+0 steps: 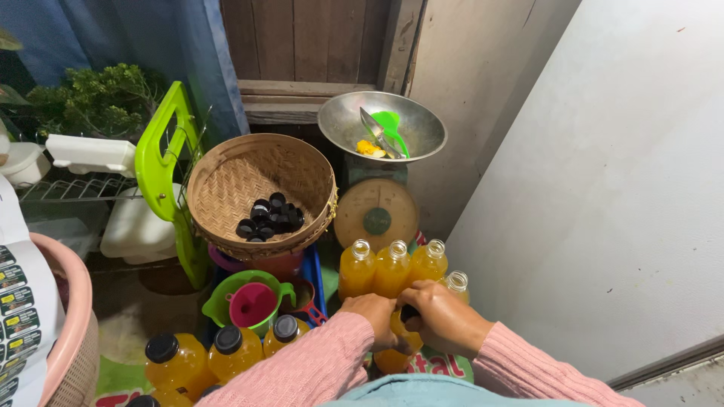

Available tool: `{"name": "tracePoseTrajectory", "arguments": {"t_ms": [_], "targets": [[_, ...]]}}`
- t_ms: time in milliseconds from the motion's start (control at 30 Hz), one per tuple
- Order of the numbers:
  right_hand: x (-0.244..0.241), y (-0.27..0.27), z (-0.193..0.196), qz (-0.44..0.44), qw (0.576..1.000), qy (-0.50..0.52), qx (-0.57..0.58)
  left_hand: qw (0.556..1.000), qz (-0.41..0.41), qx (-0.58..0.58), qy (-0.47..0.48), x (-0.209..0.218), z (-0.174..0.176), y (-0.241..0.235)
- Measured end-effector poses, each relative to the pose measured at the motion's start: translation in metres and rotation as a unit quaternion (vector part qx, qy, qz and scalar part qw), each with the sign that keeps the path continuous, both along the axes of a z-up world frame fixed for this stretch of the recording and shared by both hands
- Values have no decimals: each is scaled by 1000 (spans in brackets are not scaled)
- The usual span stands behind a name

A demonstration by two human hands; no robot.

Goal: The person applies printed labels to plastic bottles filled with orange liquid, then secures black caps on each bottle. The person handles the bottles one at a time, peels labels from a sheet, and places them on the bottles before capping them.

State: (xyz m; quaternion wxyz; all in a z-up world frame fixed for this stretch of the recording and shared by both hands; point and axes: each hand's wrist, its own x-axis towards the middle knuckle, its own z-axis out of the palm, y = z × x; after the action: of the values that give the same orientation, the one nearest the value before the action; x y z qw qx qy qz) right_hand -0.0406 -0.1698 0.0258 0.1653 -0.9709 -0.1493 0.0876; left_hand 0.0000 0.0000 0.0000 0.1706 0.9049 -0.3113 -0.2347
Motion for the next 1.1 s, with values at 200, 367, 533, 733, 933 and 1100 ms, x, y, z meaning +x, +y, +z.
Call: {"name": "tracePoseTrajectory", "arguments": {"t_ms": [200,367,533,733,933,1100], "targets": [[1,-6,-1,121,988,-81,59,1000,6,6,13,4,-6,-2],[-4,-10,10,35,989,-71,122,1000,9,-12,-4,4,-11,-2],[-6,-8,13,-8,993,-65,94,1000,5,-14,5,4,-11,-1],[-11,-6,6,24,992,-87,90,1000,3,7,4,3,-8,-2],[-14,-3,-1,12,991,-101,91,1000,8,6,9,2,-5,-2],[-12,-5,-8,0,990,-109,84,1000,14,-4,9,1,-5,-1]]}}
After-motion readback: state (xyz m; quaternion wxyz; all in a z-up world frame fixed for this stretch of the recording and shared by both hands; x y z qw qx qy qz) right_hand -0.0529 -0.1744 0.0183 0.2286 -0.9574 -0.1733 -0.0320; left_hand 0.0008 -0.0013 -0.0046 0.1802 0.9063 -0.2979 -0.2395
